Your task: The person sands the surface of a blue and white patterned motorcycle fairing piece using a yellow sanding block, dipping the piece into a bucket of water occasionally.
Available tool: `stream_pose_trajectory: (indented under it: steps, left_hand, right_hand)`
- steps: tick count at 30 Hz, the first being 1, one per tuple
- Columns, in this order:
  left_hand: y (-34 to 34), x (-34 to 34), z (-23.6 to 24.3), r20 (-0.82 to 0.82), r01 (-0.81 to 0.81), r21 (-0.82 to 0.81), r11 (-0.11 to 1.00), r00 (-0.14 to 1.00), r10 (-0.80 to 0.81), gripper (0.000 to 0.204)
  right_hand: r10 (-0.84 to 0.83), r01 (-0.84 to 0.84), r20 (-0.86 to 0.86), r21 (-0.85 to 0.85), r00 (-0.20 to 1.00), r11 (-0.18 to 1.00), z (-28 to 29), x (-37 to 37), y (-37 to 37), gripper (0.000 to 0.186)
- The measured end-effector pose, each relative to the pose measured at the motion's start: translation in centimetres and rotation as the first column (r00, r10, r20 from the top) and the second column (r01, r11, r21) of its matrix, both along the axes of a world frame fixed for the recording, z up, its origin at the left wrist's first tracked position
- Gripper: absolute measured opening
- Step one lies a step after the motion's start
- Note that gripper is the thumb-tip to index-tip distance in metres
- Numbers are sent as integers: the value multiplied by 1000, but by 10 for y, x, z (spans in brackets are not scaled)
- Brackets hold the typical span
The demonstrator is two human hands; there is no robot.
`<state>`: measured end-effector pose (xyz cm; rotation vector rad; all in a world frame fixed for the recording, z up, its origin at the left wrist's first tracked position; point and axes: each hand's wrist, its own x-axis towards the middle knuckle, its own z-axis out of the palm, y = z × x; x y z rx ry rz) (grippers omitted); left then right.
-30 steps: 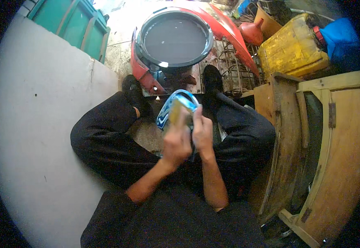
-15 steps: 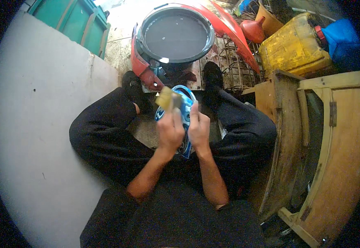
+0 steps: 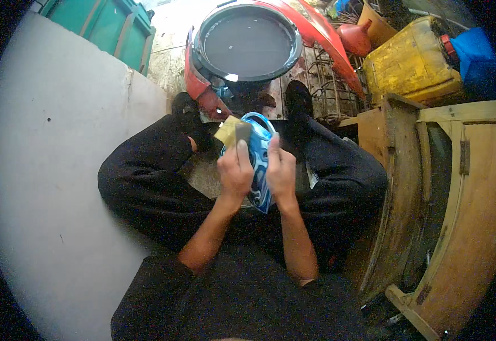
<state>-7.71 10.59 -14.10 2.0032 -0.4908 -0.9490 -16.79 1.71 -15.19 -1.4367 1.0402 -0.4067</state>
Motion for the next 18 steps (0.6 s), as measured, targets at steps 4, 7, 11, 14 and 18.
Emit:
stream_pose_trajectory:
  steps: [4, 7, 11, 14, 18]
  left_hand:
    - [2, -48, -9, 337, -7, -477, 879, 922, 191, 43]
    - [5, -37, 1, 407, 77, -497, 864, 900, 155, 43]
    - [-10, -10, 12, 601, 168, -355, 920, 794, 86, 39]
    - [-17, 3, 30, 686, 268, -258, 928, 727, -19, 37]
    - [-19, 25, 44, 765, 356, -152, 922, 633, -118, 37]
  right_hand:
    - [-48, 49, 53, -25, 997, 998, 2, 1, -5, 66]
    - [-40, 39, 125, 7, 991, 999, 8, 2, -7, 65]
    - [-10, 7, 155, 19, 988, 1000, 7, 4, -7, 63]
    - [-61, 40, 225, 94, 972, 995, 24, 7, -5, 64]
    - [-65, 44, 220, 103, 973, 994, 19, 3, -8, 66]
